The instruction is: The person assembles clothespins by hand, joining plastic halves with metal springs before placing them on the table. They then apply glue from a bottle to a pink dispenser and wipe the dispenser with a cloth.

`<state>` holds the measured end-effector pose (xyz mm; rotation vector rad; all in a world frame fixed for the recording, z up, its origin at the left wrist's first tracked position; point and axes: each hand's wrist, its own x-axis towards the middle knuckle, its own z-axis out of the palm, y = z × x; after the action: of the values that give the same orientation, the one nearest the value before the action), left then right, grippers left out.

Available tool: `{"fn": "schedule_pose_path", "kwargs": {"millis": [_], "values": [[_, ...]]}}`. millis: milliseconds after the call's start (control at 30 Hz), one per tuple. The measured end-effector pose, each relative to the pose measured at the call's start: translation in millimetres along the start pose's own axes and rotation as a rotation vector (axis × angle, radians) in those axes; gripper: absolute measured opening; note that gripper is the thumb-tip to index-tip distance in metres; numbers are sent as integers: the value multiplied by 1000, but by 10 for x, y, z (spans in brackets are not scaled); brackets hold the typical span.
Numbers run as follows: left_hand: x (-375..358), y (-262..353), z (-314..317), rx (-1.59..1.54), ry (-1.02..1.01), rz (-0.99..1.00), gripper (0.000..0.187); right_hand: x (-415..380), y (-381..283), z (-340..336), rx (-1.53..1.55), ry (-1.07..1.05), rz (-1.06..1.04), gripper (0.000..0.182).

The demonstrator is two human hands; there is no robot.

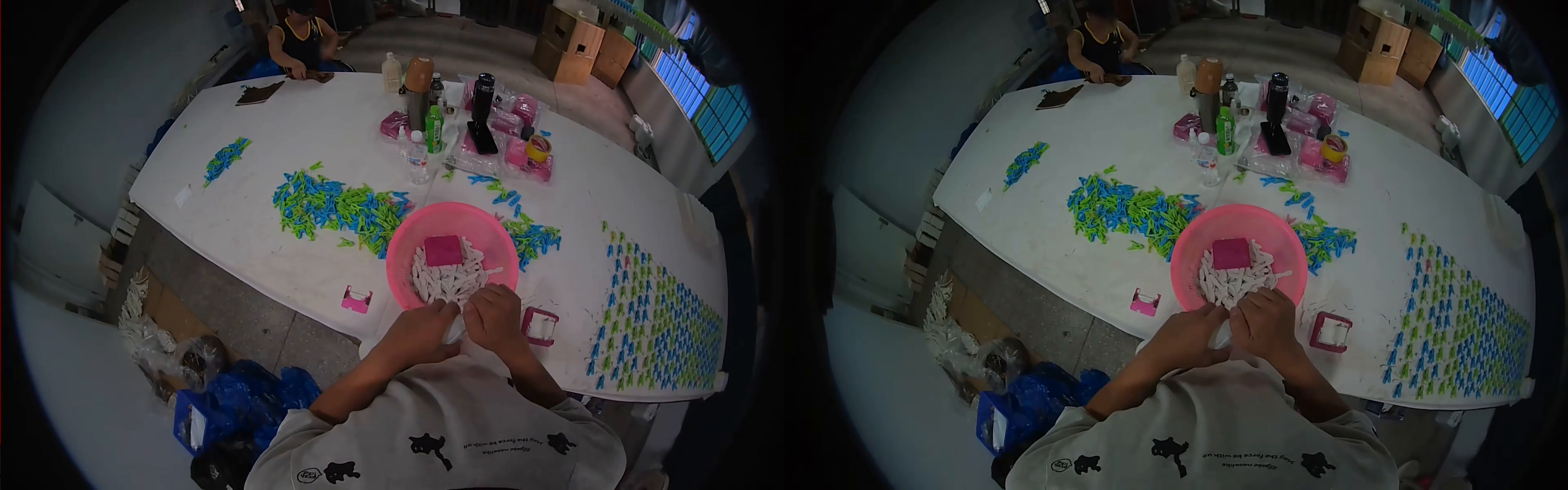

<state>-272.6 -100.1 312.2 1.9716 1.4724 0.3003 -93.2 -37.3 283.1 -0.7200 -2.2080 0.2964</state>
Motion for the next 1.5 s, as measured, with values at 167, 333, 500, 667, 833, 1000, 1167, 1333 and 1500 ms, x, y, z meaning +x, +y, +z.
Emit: {"fn": "schedule_pose_path", "kwargs": {"millis": [167, 333, 500, 667, 833, 1000, 1167, 1333, 1500], "values": [[31, 3, 172, 2, 105, 18, 59, -65, -9, -11, -92, -3, 154, 19], [98, 64, 295, 40, 221, 98, 53, -54, -76, -83, -187, 11, 309, 24], [329, 110, 234, 224, 533, 311, 53, 60, -222, -259, -340, 117, 422, 23], [832, 118, -3, 406, 713, 570, 55, 48, -53, -520, -255, 277, 500, 24], [856, 181, -317, -149, 893, 430, 50, -970, 736, -1177, -34, 417, 935, 23], [842, -23, -385, -315, 962, 318, 42, -2836, 1811, -979, -107, 52, 1086, 66], [875, -223, -329, -191, 1017, 157, 40, -2722, 1896, -939, -6, -383, 1047, 108], [887, -300, -317, -182, 1069, 100, 35, -3197, 2253, -660, -37, -307, 905, 111], [927, -291, -329, -256, 1097, 96, 36, -3285, 2304, -667, -65, -262, 821, 113]]}}
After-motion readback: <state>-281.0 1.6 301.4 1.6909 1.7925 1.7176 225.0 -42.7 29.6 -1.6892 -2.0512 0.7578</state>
